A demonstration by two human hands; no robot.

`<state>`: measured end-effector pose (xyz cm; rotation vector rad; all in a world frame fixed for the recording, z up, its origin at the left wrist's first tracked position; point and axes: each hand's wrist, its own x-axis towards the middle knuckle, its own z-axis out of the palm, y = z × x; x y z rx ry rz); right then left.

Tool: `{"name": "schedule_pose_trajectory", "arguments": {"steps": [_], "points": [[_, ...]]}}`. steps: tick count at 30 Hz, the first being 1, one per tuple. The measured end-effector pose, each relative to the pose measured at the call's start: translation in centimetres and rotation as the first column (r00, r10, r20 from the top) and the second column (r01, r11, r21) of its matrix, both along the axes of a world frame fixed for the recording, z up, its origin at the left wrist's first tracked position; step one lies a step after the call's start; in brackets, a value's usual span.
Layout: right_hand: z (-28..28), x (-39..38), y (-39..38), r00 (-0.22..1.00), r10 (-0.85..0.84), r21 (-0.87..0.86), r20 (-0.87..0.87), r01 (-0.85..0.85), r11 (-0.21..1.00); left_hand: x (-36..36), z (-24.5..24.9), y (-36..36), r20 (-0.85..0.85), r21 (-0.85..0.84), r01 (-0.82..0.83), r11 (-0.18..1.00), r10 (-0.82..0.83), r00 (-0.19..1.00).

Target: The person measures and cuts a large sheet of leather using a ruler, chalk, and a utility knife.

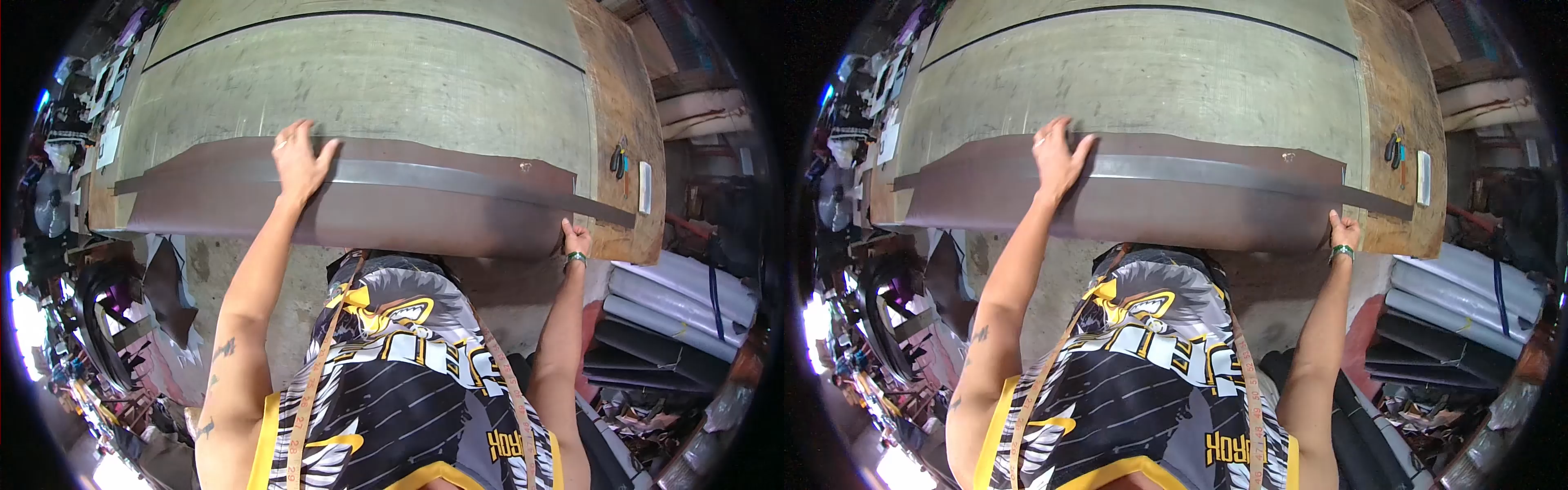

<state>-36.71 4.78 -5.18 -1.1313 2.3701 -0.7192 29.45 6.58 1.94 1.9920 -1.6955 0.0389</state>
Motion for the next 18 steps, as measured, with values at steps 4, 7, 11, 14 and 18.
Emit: {"name": "schedule_pose_trajectory", "arguments": {"steps": [4,7,11,14,18], "points": [[0.9,0.0,-0.4,0.999,0.042,0.086,-0.030,-0.040,0.996,1.4,-2.2,4.9,0.157,0.072,-0.124,0.990,0.112,0.981],[0.9,-0.8,-0.3,0.985,0.156,0.026,0.067,-0.158,0.987,1.1,-1.9,5.4,0.154,0.062,-0.103,0.993,0.093,0.984],[1.4,-1.0,-0.4,0.976,0.218,0.068,-0.002,-0.217,0.974,0.9,-1.8,5.6,0.176,0.119,-0.146,0.982,0.124,0.977],[1.0,-1.5,0.4,0.946,0.269,-0.089,0.184,-0.256,0.963,1.0,-1.8,5.7,0.196,0.156,-0.147,0.977,0.116,0.974],[0.8,-2.0,1.4,0.915,0.323,-0.157,0.240,-0.292,0.944,0.9,-1.6,6.4,0.203,0.197,-0.151,0.969,0.111,0.973]]}}
